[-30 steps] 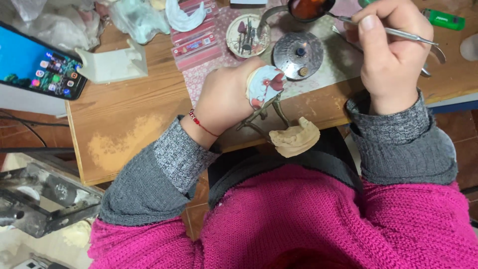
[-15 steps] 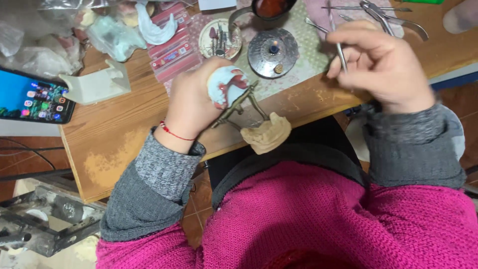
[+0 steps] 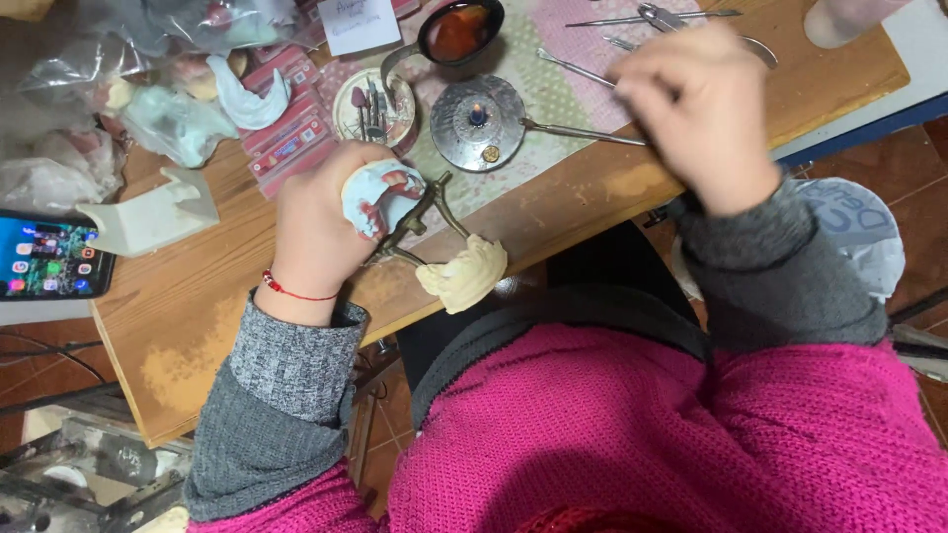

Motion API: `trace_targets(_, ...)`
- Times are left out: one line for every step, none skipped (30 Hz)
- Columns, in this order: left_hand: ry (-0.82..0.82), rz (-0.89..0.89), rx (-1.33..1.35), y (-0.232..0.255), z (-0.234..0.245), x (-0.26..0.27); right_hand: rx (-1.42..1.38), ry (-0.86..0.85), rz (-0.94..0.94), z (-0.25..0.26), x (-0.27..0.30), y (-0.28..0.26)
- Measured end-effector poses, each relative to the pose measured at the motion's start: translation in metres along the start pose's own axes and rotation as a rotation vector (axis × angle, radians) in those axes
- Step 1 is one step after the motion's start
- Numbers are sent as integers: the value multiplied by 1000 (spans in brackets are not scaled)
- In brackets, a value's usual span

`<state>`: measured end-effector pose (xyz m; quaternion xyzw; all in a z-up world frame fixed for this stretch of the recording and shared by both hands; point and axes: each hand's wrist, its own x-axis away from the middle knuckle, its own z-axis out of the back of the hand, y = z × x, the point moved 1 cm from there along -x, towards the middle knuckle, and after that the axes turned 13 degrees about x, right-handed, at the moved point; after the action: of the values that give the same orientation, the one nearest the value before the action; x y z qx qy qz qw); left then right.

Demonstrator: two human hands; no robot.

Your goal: Repairing and shaping a dental prosthetic on a model using a specialized sculpting tool.

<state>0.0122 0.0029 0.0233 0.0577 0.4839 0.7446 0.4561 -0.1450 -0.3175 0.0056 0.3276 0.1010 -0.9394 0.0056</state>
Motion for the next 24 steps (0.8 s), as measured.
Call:
trace_targets(2,1,0,-1,0,0,0,-1,2,-1,-3,9)
trace_targets(-9,-8,-27,-2,0,1,91,-2,17,-1,-7,16)
trace_targets(-19,-16,-54,-3,0,1,182,-4,33,-2,-11,25)
trace_targets(-16,-15,-54,-3,0,0,181,-4,36,-5,-14,28)
trace_targets(-13,-21,-62,-2,0,0,200,-45,81,-9,-18,31)
trace_targets(-10,-27,-71,-1,0,0,220,-87,126,-13,-22,34)
trace_targets(-1,-24,-72,-4,0,0,217,-87,135,-15,-25,34)
trace_targets(-3,-42,-62,-6,0,0,237,-106,170,-16,-28,34)
trace_targets(-4,-56,-52,-8,0,1,252,-127,207,-19,-31,32)
trace_targets(7,-49,-55,-9,0,1,246,-129,218,-19,-34,30)
trace_targets(1,-49,-88,-10,0,1,259,-132,221,-19,-35,27)
trace_targets(-6,-50,-121,-11,0,1,271,-135,225,-19,-36,25)
trace_targets(5,-43,-124,-12,0,0,266,-136,237,-20,-36,27)
trace_targets(5,-66,-125,-13,1,0,270,-130,237,-21,-36,28)
trace_targets(5,-85,-125,-13,1,2,271,-126,237,-24,-35,29)
trace_targets(16,-74,-129,-13,0,2,261,-130,250,-23,-30,32)
trace_targets(14,-80,-151,-13,1,3,271,-101,243,-24,-27,34)
trace_targets(12,-87,-173,-13,1,3,279,-71,236,-24,-24,37)
trace_targets(28,-75,-179,-13,1,4,268,-72,254,-24,-20,39)
trace_targets(22,-101,-160,-13,1,4,224,-61,185,-23,-16,41)
trace_targets(13,-127,-138,-13,1,4,181,-52,112,-22,-11,45)
trace_targets(27,-116,-142,-12,1,5,172,-57,127,-22,-9,36)
trace_targets(35,-182,-144,-10,1,5,28,-63,6,-20,-7,29)
trace_targets(43,-247,-146,-9,1,4,-115,-70,-116,-19,-4,23)
